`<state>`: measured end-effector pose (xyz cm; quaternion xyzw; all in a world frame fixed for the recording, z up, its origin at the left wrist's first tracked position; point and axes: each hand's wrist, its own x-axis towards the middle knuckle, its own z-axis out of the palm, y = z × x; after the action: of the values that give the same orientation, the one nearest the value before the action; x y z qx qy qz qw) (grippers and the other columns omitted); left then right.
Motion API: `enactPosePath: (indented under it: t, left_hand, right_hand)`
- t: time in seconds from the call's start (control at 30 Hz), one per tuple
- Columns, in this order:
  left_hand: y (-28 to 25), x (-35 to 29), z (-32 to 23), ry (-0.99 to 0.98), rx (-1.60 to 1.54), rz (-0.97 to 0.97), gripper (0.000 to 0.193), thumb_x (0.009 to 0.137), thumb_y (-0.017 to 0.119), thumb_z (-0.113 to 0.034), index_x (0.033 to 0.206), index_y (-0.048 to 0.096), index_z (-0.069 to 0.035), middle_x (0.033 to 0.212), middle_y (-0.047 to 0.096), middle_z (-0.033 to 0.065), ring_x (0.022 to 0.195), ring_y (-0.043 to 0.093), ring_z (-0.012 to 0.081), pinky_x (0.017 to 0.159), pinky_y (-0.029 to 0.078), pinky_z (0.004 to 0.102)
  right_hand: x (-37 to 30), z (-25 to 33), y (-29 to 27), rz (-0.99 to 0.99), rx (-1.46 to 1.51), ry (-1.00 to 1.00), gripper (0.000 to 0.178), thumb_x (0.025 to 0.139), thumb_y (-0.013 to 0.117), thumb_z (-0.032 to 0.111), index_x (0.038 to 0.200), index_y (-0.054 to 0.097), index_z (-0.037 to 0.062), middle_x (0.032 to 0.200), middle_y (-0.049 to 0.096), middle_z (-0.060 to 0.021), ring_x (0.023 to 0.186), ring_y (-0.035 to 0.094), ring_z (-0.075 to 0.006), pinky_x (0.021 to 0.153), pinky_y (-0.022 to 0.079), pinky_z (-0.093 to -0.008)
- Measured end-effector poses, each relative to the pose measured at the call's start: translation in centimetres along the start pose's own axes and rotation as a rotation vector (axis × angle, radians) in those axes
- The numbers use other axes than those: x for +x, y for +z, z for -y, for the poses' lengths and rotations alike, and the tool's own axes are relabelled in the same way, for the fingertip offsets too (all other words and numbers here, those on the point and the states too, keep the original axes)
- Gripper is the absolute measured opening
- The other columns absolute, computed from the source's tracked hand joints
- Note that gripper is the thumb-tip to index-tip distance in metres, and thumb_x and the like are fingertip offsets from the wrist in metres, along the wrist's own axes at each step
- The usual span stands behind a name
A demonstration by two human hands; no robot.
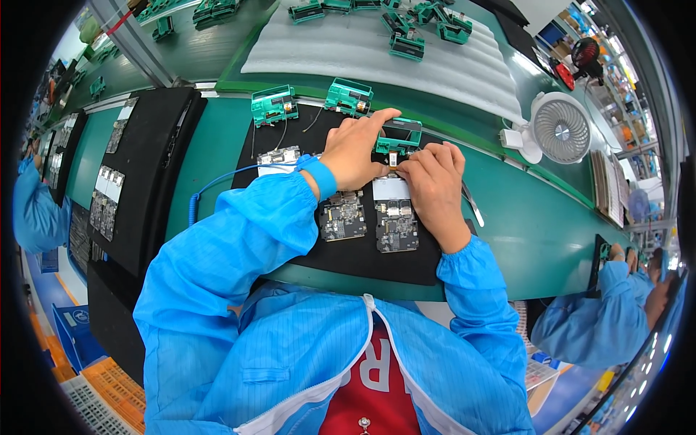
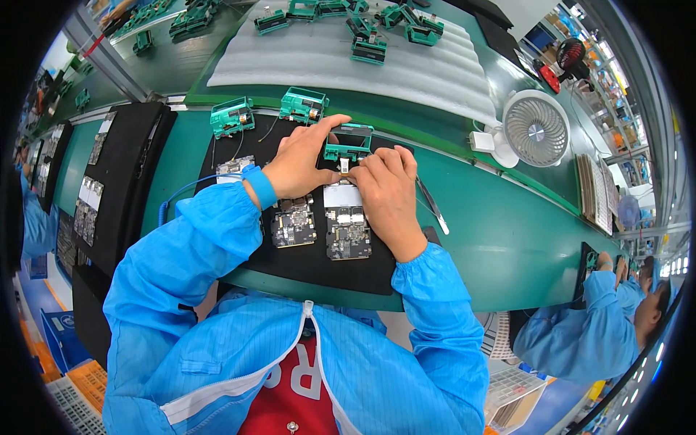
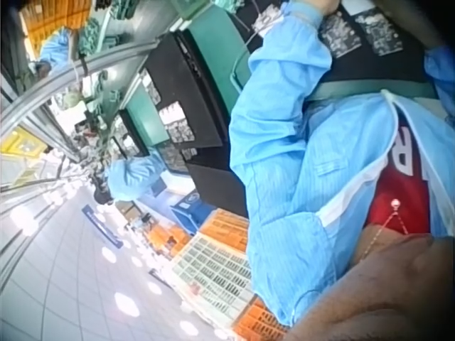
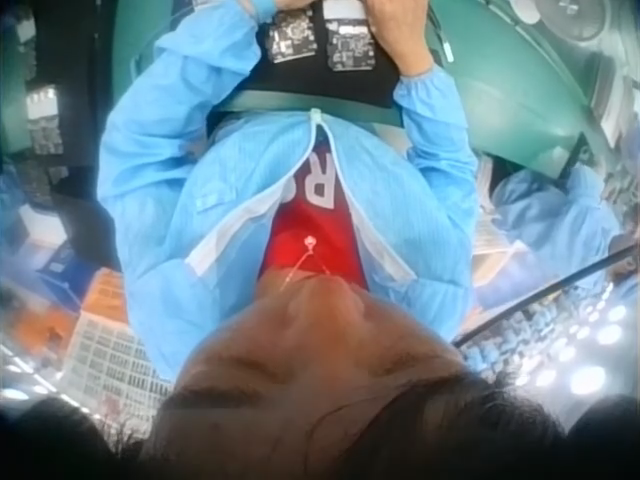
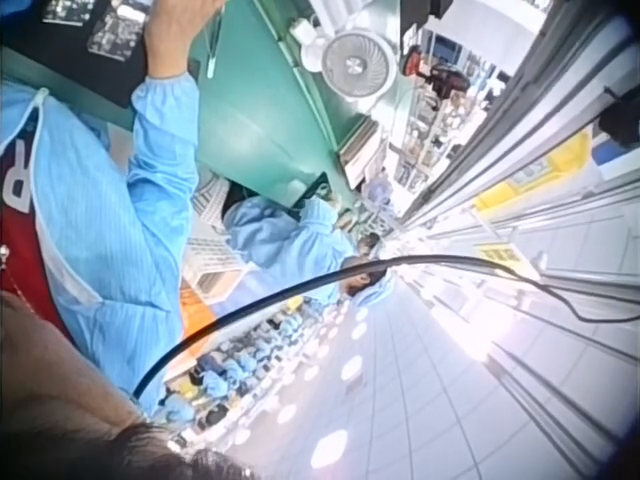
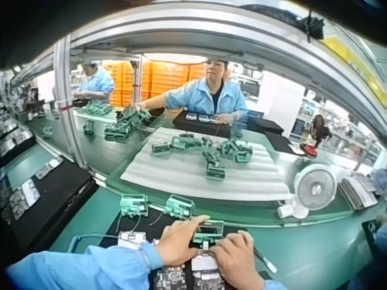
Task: The person assembles electronic components onto PCBs by hand at a factory station, using tweezers to pick up components from a tray and place them into plastic housings.
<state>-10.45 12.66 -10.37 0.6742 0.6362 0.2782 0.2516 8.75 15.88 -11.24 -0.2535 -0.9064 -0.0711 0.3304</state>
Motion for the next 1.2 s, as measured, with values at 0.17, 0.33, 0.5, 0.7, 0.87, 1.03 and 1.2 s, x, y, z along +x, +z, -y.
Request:
enactPosePath:
  t: [0.17,0.33,0.5,0.7,0.87,1.03,1.2]
  left_hand:
    - [0.05,0.05,0.14,-0.002,-0.013,-0.004,0.089,0.075,0.085,-0.021,0.150,0.037,-0.026,0.123,0.061,0.0076,0.121,0.052,0.0310,0.103,0.036,0.0450]
    - [0.06,0.01,0.01,0.017,-0.003,-0.030,0.087,0.075,0.085,-0.021,0.150,0.039,-0.025,0.121,0.062,0.0076,0.120,0.053,0.0302,0.102,0.036,0.0428]
    - [-0.25,-0.12,-0.23,-0.004,-0.015,-0.018,0.087,0.075,0.085,-0.018,0.149,0.041,-0.023,0.119,0.062,0.0078,0.117,0.053,0.0299,0.101,0.037,0.0434]
    - [0.30,0.15,0.34,0.035,-0.003,-0.035,0.090,0.072,0.087,-0.021,0.148,0.041,-0.024,0.121,0.063,0.0060,0.119,0.053,0.0303,0.097,0.038,0.0460]
    - [0.17,0.28,0.58,0.014,-0.042,-0.016,0.091,0.071,0.088,-0.021,0.149,0.041,-0.024,0.120,0.063,0.0059,0.119,0.052,0.0306,0.098,0.037,0.0456]
    - [0.08,0.33,0.56,0.013,-0.048,-0.011,0.092,0.071,0.088,-0.021,0.149,0.040,-0.024,0.120,0.062,0.0062,0.121,0.051,0.0307,0.100,0.036,0.0462]
    - [0.14,0.24,0.31,0.029,-0.002,-0.009,0.091,0.072,0.087,-0.020,0.149,0.039,-0.025,0.121,0.062,0.0068,0.122,0.051,0.0312,0.100,0.036,0.0462]
  right_hand:
    - [-0.13,-0.11,0.14,-0.010,-0.016,-0.007,0.016,0.071,0.077,0.009,0.086,0.070,0.0097,0.088,0.063,-0.0013,0.097,0.058,-0.0236,0.101,0.039,-0.0452]
    - [-0.08,-0.01,-0.01,-0.015,-0.026,-0.015,0.014,0.073,0.076,0.010,0.085,0.069,0.0097,0.088,0.062,-0.0011,0.098,0.058,-0.0234,0.101,0.038,-0.0453]
    - [-0.21,-0.13,0.16,-0.003,-0.031,-0.020,0.009,0.076,0.070,0.013,0.084,0.068,0.0101,0.091,0.062,-0.0021,0.103,0.058,-0.0229,0.102,0.040,-0.0477]
    - [-0.38,-0.29,0.29,-0.005,-0.034,-0.017,0.009,0.076,0.070,0.013,0.084,0.068,0.0100,0.091,0.062,-0.0021,0.103,0.058,-0.0224,0.102,0.040,-0.0479]
    - [-0.38,-0.31,0.31,-0.017,-0.024,-0.008,0.010,0.076,0.072,0.014,0.085,0.068,0.0102,0.091,0.063,-0.0014,0.103,0.058,-0.0220,0.102,0.040,-0.0478]
    - [-0.44,-0.37,0.42,-0.025,-0.022,-0.006,0.010,0.076,0.074,0.015,0.084,0.069,0.0106,0.090,0.063,-0.0006,0.103,0.058,-0.0217,0.102,0.039,-0.0472]
    - [-0.46,-0.32,0.22,-0.012,-0.011,0.003,0.010,0.077,0.074,0.015,0.084,0.069,0.0100,0.089,0.063,-0.0009,0.103,0.058,-0.0220,0.102,0.040,-0.0469]
